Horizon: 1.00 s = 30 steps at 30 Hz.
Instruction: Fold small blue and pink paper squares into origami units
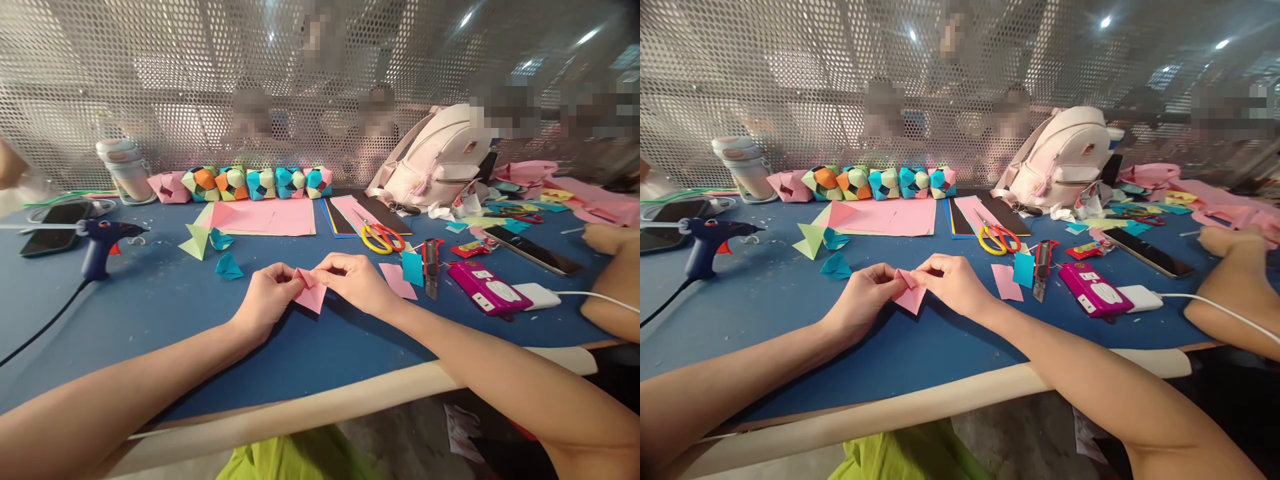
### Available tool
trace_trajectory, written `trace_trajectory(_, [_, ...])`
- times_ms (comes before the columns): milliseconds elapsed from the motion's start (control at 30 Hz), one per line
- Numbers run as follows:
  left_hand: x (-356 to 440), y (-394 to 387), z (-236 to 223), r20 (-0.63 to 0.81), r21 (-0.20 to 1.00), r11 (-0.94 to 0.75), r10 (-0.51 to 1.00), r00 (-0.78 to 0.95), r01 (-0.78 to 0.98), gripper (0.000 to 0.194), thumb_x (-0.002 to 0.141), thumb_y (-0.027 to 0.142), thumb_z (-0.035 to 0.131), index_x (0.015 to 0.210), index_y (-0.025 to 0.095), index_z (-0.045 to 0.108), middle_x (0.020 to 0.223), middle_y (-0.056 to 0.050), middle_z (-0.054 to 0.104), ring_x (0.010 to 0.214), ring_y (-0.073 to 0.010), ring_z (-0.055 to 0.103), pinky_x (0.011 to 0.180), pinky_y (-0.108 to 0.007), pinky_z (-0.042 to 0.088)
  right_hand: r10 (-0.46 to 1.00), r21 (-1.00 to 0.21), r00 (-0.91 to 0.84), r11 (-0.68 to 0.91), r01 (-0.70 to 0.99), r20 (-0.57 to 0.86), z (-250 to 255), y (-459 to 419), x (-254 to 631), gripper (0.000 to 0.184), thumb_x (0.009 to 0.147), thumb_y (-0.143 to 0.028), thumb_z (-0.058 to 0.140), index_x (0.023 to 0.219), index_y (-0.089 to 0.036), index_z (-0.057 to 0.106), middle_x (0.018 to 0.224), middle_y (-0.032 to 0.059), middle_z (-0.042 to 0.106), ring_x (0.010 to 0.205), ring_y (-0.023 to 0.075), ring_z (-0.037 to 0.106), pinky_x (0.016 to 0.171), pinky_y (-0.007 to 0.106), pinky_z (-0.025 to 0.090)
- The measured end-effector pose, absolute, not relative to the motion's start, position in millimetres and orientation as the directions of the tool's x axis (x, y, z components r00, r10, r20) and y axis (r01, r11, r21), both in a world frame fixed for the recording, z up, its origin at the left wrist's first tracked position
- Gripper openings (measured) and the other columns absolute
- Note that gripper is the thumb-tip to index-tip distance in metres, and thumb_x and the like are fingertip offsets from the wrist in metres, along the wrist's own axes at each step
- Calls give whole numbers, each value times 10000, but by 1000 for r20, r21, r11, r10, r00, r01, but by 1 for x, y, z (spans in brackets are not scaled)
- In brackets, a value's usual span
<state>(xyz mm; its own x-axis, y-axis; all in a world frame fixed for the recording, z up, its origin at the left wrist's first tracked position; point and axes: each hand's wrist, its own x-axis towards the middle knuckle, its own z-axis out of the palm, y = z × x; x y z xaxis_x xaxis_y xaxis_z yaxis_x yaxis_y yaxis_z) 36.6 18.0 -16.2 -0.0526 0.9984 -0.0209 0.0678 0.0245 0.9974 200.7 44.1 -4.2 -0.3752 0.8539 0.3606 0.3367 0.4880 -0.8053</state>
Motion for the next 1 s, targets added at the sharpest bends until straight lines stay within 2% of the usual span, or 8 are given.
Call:
trace_trajectory(233, [37, 18, -15, -22, 994, 26, 999, -39, 103, 129, 618, 247, 640, 608, 161, 544, 590, 23, 549, 579, -105, 449, 548, -237, 306, 841, -777, -373, 520, 354, 392, 0, 40, 199, 178, 784, -229, 614, 632, -156, 670, 675, 10, 647, 625, 103, 560, 588, 220, 436])
trace_trajectory(433, [37, 19, -17, -14, 987, 14, 1000, -1, 158, 155, 641, 263, 642, 611, 156, 535, 588, 34, 528, 581, -95, 427, 548, -226, 297, 850, -826, -437, 456, 331, 294, 1, 42, 201, 138, 796, -228, 584, 750, -162, 697, 787, 14, 671, 727, 114, 604, 666, 218, 467])
trace_trajectory(567, [38, 18, -17, -17, 986, 13, 1000, 22, 167, 219, 662, 324, 662, 617, 157, 527, 576, 42, 506, 567, -88, 402, 538, -221, 285, 866, -819, -415, 441, 368, 279, 0, 42, 201, 120, 776, -213, 584, 719, -152, 670, 728, 12, 664, 673, 112, 589, 633, 224, 463])
trace_trajectory(767, [37, 16, -18, -9, 987, 2, 999, 40, 159, 244, 663, 349, 682, 626, 157, 535, 601, 34, 518, 586, -92, 412, 549, -225, 289, 875, -792, -352, 462, 399, 333, -4, 40, 199, 111, 754, -192, 593, 663, -150, 640, 703, 11, 666, 640, 105, 580, 611, 219, 458])
trace_trajectory(1000, [38, 16, -16, -37, 995, 33, 998, 49, 92, 299, 660, 400, 708, 636, 149, 545, 615, 34, 520, 590, -85, 409, 561, -225, 289, 801, -702, -343, 596, 390, 490, -9, 39, 198, 143, 763, -136, 573, 624, -157, 597, 649, 2, 630, 601, 95, 560, 578, 206, 445])
